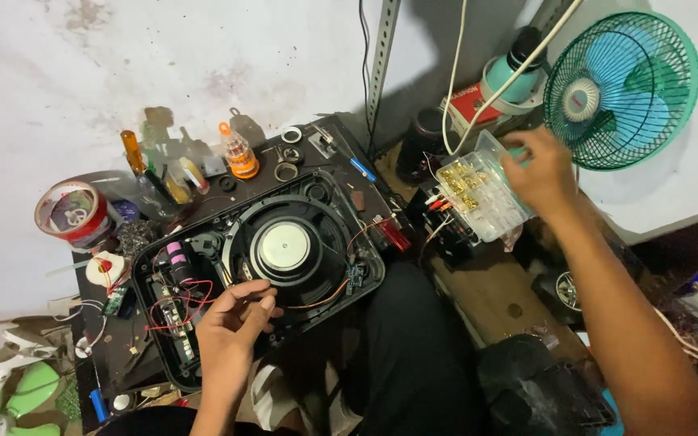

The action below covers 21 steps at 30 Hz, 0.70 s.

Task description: The person works on a disassembled electronic device, connecting wires to a circuit board and a speaker. They handle a small blue circuit board, red and black wires, and a speaker, then retrieve a small component from a plastic parts box and attach it to the wiring.

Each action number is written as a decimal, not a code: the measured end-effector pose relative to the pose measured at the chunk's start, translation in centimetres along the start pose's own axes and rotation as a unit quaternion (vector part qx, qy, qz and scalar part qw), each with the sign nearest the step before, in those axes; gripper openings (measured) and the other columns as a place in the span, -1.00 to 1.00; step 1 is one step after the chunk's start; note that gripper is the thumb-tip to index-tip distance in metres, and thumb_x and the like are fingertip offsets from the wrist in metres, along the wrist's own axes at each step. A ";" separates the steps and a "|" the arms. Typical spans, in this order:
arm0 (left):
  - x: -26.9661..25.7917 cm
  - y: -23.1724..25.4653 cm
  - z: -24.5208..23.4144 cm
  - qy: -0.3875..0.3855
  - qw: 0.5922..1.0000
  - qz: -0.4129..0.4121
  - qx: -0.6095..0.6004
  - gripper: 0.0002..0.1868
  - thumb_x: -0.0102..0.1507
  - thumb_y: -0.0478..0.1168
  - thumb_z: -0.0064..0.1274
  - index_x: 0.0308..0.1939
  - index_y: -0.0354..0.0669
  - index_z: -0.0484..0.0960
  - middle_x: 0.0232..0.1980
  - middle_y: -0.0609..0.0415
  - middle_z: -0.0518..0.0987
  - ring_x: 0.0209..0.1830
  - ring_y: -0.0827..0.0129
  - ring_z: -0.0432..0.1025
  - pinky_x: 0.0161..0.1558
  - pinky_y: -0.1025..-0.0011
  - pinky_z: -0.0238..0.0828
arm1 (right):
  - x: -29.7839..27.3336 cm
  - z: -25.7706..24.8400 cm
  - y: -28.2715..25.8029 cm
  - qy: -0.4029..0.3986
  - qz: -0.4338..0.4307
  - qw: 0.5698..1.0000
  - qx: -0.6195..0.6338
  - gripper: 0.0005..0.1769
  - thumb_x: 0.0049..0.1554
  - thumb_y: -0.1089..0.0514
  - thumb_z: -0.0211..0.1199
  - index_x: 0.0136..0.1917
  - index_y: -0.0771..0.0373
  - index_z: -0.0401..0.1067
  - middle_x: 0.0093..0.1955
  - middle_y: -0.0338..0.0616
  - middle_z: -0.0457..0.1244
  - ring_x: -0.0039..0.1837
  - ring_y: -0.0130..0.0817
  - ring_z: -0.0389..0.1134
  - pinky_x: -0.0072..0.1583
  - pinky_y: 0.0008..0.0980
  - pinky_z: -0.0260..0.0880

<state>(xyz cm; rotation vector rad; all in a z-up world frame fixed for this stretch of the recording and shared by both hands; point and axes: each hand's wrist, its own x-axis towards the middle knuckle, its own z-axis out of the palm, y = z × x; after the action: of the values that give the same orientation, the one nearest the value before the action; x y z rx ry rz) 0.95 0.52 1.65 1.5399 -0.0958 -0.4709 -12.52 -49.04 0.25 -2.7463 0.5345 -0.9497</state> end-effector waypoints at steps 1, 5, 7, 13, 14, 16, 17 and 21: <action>0.0 -0.2 -0.1 -0.007 1.000 0.009 0.002 -0.75 0.23 -0.31 0.19 -0.02 -0.28 0.72 -0.13 -0.10 0.74 -0.31 0.24 0.60 -0.31 0.39 0.50 | 0.2 0.3 -1.3 -0.071 0.057 0.996 0.008 -0.72 0.25 0.26 0.35 0.22 0.34 0.51 0.09 0.07 0.30 -0.09 -0.21 0.34 -0.01 -0.20 0.42; -0.1 0.1 -0.1 -0.010 1.000 0.009 0.002 -0.76 0.23 -0.30 0.20 -0.04 -0.27 0.72 -0.14 -0.08 0.74 -0.32 0.24 0.61 -0.31 0.40 0.49 | -0.7 3.8 -0.7 -0.190 0.159 0.967 0.066 -0.77 0.22 0.25 0.25 0.14 0.29 0.58 0.07 0.02 0.43 0.05 -0.17 0.44 0.10 -0.21 0.46; 0.0 -0.1 -0.2 -0.010 1.000 0.010 -0.003 -0.76 0.23 -0.31 0.19 -0.03 -0.28 0.72 -0.15 -0.09 0.74 -0.31 0.24 0.61 -0.31 0.39 0.50 | -0.4 5.4 0.5 -0.233 0.155 0.960 0.018 -0.73 0.26 0.22 0.17 0.17 0.31 0.57 0.14 0.07 0.41 0.14 -0.05 0.42 0.18 -0.08 0.43; 0.2 -0.5 -0.4 -0.009 1.000 0.012 -0.006 -0.76 0.22 -0.32 0.20 -0.03 -0.28 0.72 -0.16 -0.09 0.75 -0.31 0.26 0.61 -0.34 0.41 0.49 | -0.6 7.6 3.7 -0.284 0.174 0.942 -0.052 -0.68 0.29 0.26 0.07 0.17 0.47 0.55 0.18 0.31 0.38 0.24 0.21 0.38 0.21 0.12 0.45; 0.3 -0.7 -0.4 -0.011 1.000 0.016 -0.007 -0.76 0.23 -0.32 0.19 -0.02 -0.28 0.72 -0.16 -0.09 0.75 -0.32 0.27 0.61 -0.34 0.42 0.49 | -0.8 8.2 4.7 -0.281 0.160 0.945 -0.057 -0.67 0.29 0.23 0.09 0.20 0.45 0.54 0.18 0.35 0.37 0.25 0.24 0.37 0.24 0.12 0.40; 0.3 -0.6 -0.4 -0.012 1.000 0.017 -0.004 -0.75 0.22 -0.33 0.20 -0.02 -0.28 0.72 -0.18 -0.07 0.75 -0.33 0.27 0.62 -0.35 0.43 0.49 | -0.4 8.0 3.5 -0.273 0.159 0.947 -0.055 -0.66 0.30 0.22 0.09 0.22 0.42 0.54 0.21 0.27 0.37 0.25 0.20 0.37 0.21 0.13 0.43; 0.3 -0.6 -0.4 -0.014 1.000 0.017 0.000 -0.75 0.22 -0.34 0.21 -0.02 -0.27 0.73 -0.20 -0.06 0.76 -0.34 0.28 0.62 -0.35 0.45 0.50 | -0.2 8.0 2.8 -0.265 0.159 0.949 -0.054 -0.66 0.31 0.20 0.09 0.24 0.40 0.54 0.25 0.20 0.37 0.25 0.16 0.38 0.17 0.13 0.45; 0.3 -0.4 -0.3 -0.011 1.000 0.009 0.007 -0.75 0.21 -0.32 0.21 -0.03 -0.26 0.73 -0.19 -0.06 0.75 -0.34 0.24 0.64 -0.33 0.38 0.56 | 0.7 8.6 1.5 -0.247 0.156 0.954 -0.063 -0.63 0.23 0.18 0.06 0.17 0.26 0.61 0.17 0.11 0.41 0.18 0.13 0.38 0.04 0.16 0.42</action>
<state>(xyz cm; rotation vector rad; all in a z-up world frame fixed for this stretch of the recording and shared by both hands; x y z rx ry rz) 1.21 0.67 1.21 1.5472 -0.1293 -0.4734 -7.02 -50.22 -6.46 -2.7378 0.9141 -0.1477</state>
